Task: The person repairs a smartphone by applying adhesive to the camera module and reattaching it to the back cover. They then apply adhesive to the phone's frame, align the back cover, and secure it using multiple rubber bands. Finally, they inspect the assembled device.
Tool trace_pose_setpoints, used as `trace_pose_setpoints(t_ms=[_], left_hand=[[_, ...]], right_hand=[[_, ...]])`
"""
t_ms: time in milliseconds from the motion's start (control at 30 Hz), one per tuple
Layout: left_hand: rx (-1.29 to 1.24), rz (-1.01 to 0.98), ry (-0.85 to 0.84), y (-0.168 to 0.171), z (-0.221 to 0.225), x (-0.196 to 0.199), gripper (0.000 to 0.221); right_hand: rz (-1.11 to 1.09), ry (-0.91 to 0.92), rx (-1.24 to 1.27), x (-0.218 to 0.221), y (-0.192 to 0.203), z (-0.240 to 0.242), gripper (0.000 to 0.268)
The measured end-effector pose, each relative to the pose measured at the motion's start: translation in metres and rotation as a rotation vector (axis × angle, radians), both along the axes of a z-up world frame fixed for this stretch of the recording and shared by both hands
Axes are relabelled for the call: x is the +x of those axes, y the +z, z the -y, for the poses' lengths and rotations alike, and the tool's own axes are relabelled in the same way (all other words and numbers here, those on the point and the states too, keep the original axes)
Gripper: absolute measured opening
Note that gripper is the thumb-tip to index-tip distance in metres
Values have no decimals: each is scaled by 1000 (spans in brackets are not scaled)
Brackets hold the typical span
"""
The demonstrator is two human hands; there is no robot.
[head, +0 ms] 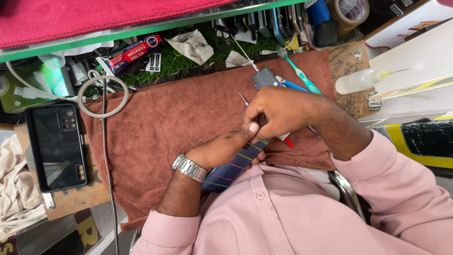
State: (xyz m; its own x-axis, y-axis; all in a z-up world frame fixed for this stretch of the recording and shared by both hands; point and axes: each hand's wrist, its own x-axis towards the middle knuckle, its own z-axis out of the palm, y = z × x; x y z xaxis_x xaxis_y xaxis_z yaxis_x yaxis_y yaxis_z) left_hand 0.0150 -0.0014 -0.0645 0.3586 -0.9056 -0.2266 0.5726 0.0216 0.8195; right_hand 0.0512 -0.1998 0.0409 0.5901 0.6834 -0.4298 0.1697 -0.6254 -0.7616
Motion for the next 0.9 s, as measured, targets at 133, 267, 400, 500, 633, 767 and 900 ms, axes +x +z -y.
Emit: trace_pose_setpoints(t_ms=[133,267,400,500,633,767,900], left_hand=[[135,-143,15,5,-2,4,69],[-50,-471,147,15,-22,12,68],[-256,-537,375,21,-32,23,64],[-338,-470,436,17,-30,22,57],[-373,-412,406,11,-29,18,59],[-406,-394,404,4,-30,16,58],[-396,-390,449,-1,-28,15,57]], right_hand=[[-181,10,10,10,-28,9,21],[-475,-280,788,11,-59,33,29],[-78,-480,665,-12,-59,21,41],[391,-415,363,-30,-47,10,44],[685,-375,269,-30,-41,3,34],[745,-377,284,-29,-49,2,29],[719,-443,284,-34,-60,2,32]])
